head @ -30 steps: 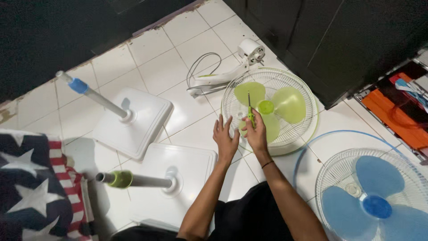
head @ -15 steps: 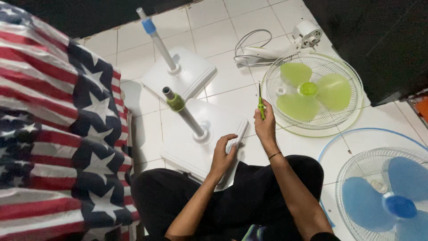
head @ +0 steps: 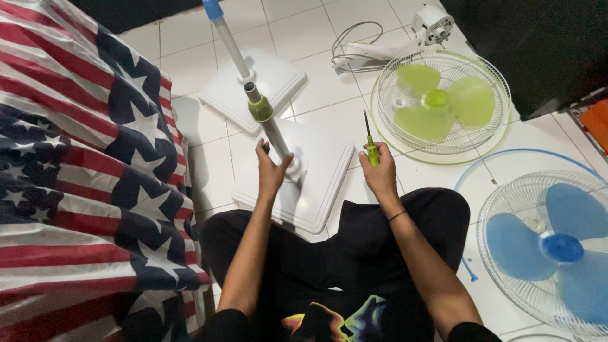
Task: The person sits on the floor and uses a screwdriver to disassemble a pedestal fan, unscrewing the front grille and blade cap, removing the grille and blades, then detaching the motor housing from the pole and separating the pole from the base.
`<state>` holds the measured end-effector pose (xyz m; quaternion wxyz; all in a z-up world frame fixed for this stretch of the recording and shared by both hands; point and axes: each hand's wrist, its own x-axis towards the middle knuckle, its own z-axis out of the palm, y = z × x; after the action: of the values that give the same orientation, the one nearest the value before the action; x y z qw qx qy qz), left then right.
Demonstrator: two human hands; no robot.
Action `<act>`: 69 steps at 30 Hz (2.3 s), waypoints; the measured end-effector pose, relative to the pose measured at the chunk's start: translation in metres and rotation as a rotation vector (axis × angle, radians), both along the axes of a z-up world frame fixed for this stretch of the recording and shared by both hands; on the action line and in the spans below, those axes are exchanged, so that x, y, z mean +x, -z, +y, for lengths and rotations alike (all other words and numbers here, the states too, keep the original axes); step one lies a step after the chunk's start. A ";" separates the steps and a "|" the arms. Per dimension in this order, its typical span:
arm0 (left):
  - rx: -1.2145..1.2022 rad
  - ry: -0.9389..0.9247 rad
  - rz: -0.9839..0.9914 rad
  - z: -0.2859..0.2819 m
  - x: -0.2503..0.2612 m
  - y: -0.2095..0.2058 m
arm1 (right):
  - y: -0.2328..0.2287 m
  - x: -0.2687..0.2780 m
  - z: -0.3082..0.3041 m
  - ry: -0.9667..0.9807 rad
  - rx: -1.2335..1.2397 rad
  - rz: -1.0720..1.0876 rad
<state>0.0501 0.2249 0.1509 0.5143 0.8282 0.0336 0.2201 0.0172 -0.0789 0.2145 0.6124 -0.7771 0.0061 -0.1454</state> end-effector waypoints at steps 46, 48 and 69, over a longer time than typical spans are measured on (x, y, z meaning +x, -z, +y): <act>-0.416 0.317 0.102 -0.014 0.045 -0.067 | -0.019 0.006 0.058 -0.179 0.015 0.024; -0.336 0.222 0.094 -0.017 0.047 -0.058 | -0.023 0.010 0.059 -0.176 0.022 0.010; -0.236 0.368 0.035 -0.004 0.040 -0.090 | -0.024 0.007 0.065 -0.180 0.022 0.120</act>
<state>0.0904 0.2208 0.2405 0.6384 0.7582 -0.0837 0.1030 0.0238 -0.0138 0.2381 0.6301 -0.7749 -0.0254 -0.0429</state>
